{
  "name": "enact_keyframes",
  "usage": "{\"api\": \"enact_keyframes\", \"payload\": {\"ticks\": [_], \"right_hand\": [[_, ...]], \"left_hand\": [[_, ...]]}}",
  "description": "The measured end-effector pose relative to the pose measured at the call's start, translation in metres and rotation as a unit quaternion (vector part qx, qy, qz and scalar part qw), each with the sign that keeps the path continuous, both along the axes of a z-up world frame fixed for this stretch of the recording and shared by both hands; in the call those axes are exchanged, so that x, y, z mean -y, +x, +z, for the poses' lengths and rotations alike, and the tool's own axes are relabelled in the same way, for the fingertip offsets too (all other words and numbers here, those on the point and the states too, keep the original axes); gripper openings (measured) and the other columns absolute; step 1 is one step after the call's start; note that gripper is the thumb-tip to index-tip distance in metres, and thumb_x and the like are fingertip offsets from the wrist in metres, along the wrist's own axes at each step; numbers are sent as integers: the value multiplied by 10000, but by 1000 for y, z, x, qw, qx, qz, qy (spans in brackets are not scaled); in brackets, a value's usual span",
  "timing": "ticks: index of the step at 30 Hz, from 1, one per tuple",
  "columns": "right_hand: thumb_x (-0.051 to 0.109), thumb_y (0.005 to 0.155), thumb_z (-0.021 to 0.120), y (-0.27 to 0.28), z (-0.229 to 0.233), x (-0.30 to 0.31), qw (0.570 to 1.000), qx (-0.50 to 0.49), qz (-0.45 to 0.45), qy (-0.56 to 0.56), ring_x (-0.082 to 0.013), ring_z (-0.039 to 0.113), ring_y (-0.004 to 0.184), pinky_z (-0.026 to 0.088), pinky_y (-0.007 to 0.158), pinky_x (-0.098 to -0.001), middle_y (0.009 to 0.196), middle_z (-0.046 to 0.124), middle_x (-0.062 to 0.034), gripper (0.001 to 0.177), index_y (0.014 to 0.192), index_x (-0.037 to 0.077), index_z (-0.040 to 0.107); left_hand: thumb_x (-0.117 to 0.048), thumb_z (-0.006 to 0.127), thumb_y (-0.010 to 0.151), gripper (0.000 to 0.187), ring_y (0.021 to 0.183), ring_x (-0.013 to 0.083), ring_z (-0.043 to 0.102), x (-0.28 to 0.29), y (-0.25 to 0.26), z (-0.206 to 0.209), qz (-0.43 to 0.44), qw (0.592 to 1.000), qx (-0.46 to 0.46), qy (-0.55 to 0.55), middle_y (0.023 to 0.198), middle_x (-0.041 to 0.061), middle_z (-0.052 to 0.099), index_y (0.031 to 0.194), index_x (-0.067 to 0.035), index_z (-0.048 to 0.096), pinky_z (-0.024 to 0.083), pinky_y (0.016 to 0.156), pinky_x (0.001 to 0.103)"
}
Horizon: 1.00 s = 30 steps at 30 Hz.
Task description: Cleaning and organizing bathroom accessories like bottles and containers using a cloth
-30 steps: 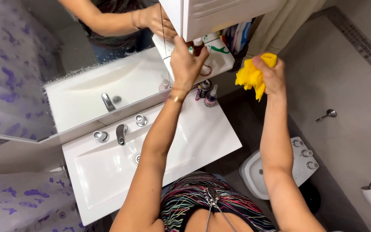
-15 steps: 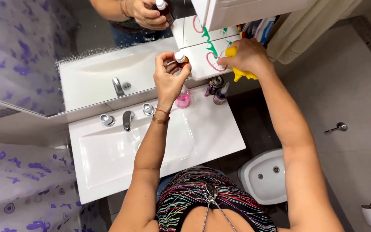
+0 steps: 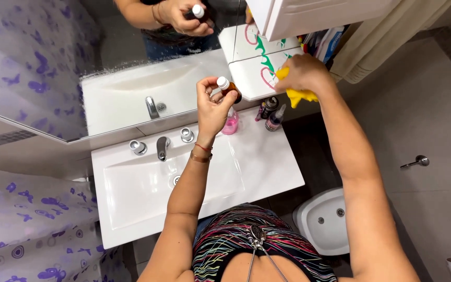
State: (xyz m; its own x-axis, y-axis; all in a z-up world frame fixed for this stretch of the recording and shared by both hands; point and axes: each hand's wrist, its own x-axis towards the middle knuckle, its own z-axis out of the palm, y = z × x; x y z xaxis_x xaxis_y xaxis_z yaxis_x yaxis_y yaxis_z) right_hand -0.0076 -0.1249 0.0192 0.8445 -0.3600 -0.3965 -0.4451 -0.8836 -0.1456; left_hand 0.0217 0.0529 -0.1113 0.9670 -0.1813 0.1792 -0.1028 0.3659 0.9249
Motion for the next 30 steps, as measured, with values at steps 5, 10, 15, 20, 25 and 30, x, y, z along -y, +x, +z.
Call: {"api": "enact_keyframes", "payload": {"ticks": [5, 10, 15, 20, 25, 30], "right_hand": [[253, 691, 654, -14, -27, 9, 991, 75, 107, 6, -369, 581, 907, 468, 775, -441, 979, 604, -215, 410, 1060, 77, 629], [290, 732, 642, -13, -43, 20, 987, 120, 108, 16, -364, 590, 881, 476, 747, -444, 943, 620, -204, 346, 1017, 93, 646], [321, 733, 626, 0, -13, 27, 977, 145, -89, 127, -174, 529, 753, 379, 563, -299, 901, 586, -9, 175, 854, 194, 624], [337, 779, 615, 17, -21, 46, 974, 152, -146, 86, -275, 499, 1016, 454, 782, -336, 1202, 474, -128, 559, 1250, 93, 440], [738, 606, 523, 30, -35, 38, 997, 69, -28, -19, -289, 456, 1056, 389, 736, -383, 1128, 500, -137, 879, 1068, -9, 497], [606, 560, 661, 32, -34, 18, 997, 72, 0, -37, -289, 446, 1072, 424, 779, -405, 1174, 451, -137, 865, 1187, 76, 392]], "left_hand": [[-61, 664, 765, 482, 836, 151, 584, -3, 3, -11, -39, 998, 20, -35, 959, 79, 439, 1123, -35, 342, 556, 684, 257], [-76, 646, 781, 485, 831, 132, 579, 2, 3, -9, -74, 996, 0, -41, 984, 81, 454, 1144, -27, 330, 560, 660, 236], [-87, 634, 758, 413, 774, 126, 566, 0, 1, -5, -93, 995, -12, -33, 1023, 99, 493, 1078, -80, 372, 492, 649, 225], [-71, 635, 751, 421, 791, 138, 578, -2, -2, -3, -90, 995, -26, -29, 1040, 91, 488, 1084, -82, 378, 485, 672, 228], [-72, 638, 749, 424, 783, 136, 576, -7, -2, -2, -87, 996, -26, -26, 1033, 94, 493, 1083, -83, 379, 487, 668, 227], [-95, 650, 738, 447, 827, 156, 582, -13, 0, -4, -80, 996, -21, -21, 1040, 100, 482, 1088, -87, 372, 500, 704, 243]]}}
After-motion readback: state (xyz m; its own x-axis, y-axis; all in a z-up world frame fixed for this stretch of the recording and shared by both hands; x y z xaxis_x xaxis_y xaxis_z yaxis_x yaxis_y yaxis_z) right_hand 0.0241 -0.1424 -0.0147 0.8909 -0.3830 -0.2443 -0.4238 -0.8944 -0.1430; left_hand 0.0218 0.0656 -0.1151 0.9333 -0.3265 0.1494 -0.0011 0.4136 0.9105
